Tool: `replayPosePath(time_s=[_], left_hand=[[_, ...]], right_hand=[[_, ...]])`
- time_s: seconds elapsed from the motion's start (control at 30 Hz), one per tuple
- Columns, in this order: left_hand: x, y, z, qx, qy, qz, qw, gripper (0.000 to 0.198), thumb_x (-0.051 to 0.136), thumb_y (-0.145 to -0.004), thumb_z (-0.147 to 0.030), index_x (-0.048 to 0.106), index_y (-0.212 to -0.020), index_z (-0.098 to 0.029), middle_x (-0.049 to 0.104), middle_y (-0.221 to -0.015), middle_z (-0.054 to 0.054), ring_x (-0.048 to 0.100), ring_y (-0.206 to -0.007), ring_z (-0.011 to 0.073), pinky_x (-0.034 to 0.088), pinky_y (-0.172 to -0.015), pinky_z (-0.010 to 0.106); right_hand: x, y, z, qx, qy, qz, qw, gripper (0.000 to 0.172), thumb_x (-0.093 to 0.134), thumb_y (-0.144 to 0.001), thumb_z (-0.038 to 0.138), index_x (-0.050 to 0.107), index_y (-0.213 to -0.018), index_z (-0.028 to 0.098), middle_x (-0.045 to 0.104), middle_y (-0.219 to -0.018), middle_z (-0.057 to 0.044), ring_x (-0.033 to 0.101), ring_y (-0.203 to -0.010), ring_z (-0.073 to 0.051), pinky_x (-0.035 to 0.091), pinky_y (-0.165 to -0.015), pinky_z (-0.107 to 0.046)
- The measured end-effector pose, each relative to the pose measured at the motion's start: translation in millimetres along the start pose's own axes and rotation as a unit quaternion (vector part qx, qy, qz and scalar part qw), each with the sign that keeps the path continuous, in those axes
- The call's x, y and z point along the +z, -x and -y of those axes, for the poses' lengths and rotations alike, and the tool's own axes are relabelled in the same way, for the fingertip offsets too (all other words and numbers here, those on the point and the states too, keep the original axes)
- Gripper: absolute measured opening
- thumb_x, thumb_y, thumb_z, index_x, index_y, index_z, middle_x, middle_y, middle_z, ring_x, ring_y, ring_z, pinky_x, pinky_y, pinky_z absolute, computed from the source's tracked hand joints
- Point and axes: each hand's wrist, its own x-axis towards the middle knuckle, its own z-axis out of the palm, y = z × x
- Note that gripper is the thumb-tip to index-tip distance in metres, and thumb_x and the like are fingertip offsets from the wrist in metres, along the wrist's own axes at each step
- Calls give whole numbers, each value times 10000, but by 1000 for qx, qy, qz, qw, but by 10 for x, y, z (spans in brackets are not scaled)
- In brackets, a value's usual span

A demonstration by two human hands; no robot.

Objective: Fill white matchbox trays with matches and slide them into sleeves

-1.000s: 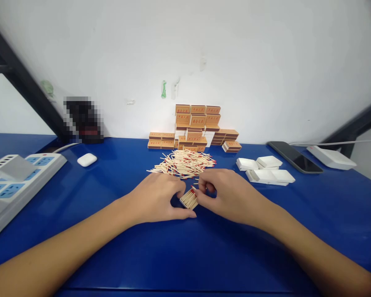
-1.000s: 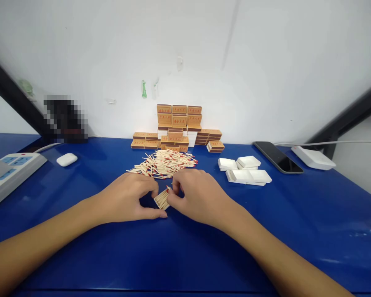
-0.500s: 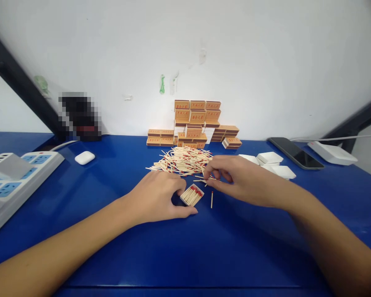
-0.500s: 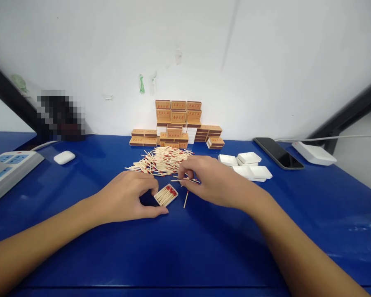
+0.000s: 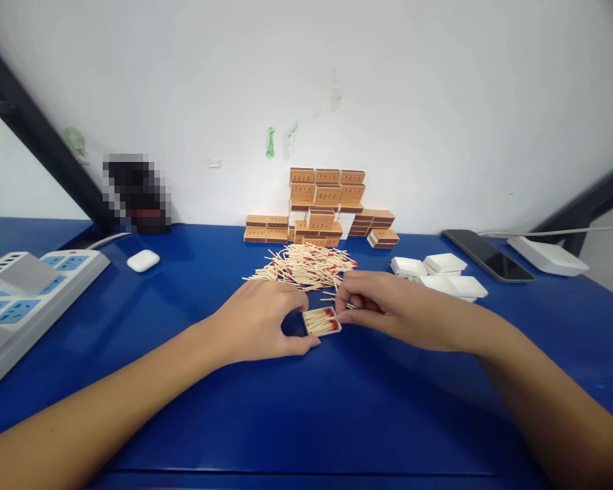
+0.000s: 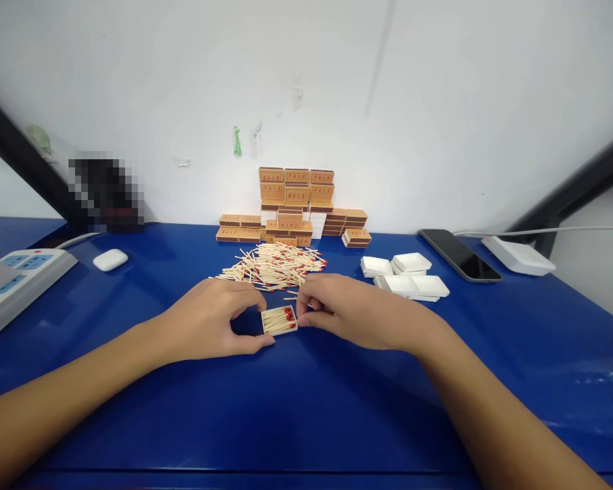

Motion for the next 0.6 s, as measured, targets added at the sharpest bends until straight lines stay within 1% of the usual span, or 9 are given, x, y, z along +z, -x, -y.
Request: replayPosePath(time_s=[0.07,0.13,0.2,0.23,0.3,0.4,0.43,0.5,0.6], left_hand=[[4,1,-5,6,1,-4,1000,335,725,-879,-542,699,-906,-209,716,-828,0,645,-749,188,361,-638,302],[10,1,-6,14,2,-11,1000,324,725,-884,-529,695,-896,-207,712,-815,-4,639,-736,182,366,-638,302],[14,2,-4,14,2,-16,1000,324,726,-883,-527,695,-887,-204,707,-803,-6,636,-726,178,372,-634,303],[14,3,-3,12,2,-16,1000,324,727,-881,-526,699,-889,-204,705,-800,-6,637,-723,177,374,-630,304],[11,3,0,8,1,-13,1000,321,729,-880,-524,715,-908,-205,709,-808,-7,642,-728,177,381,-627,304],[-1,0,5,4,-6,-12,1000,320,730,-880,-523,733,-939,-208,719,-832,-4,649,-743,181,390,-632,307],[-6,-1,8,4,-8,-11,1000,319,729,-881,-522,736,-944,-209,720,-838,-2,650,-749,183,393,-637,309],[-14,-2,14,4,-9,-10,1000,309,724,-886,-513,739,-956,-212,723,-845,1,649,-755,186,396,-645,310],[-24,-1,21,6,-9,-2,1000,304,712,-896,-505,741,-961,-210,723,-844,9,642,-746,185,394,-641,309]], right_hand=[[64,-30,76,-22,-1,-29,999,186,558,-1034,347,649,-925,227,648,-865,-13,551,-753,-166,389,-660,-300],[146,-64,141,-40,5,-51,998,150,562,-1032,286,627,-914,219,660,-912,-15,560,-782,-159,391,-680,-294],[205,-89,171,-51,13,-60,997,124,583,-1014,239,618,-898,213,668,-937,-14,566,-798,-153,391,-690,-287],[214,-95,170,-55,16,-66,996,121,587,-1007,223,622,-892,214,667,-919,-10,566,-790,-151,388,-687,-284],[183,-97,140,-59,30,-95,993,126,578,-1000,207,639,-890,218,653,-858,-3,558,-759,-150,377,-671,-283],[63,-85,38,-45,79,-177,980,163,552,-1008,234,644,-876,210,631,-819,-17,539,-722,-156,355,-643,-291],[24,-78,-5,-37,100,-194,975,185,554,-1011,259,637,-855,205,626,-811,-23,532,-711,-158,348,-633,-295],[-32,-66,-91,-14,133,-191,972,217,580,-1001,299,631,-813,202,622,-790,-28,522,-690,-160,335,-614,-300],[-40,-59,-181,17,141,-137,980,162,660,-952,315,670,-827,213,651,-819,-27,549,-721,-170,349,-624,-300]])
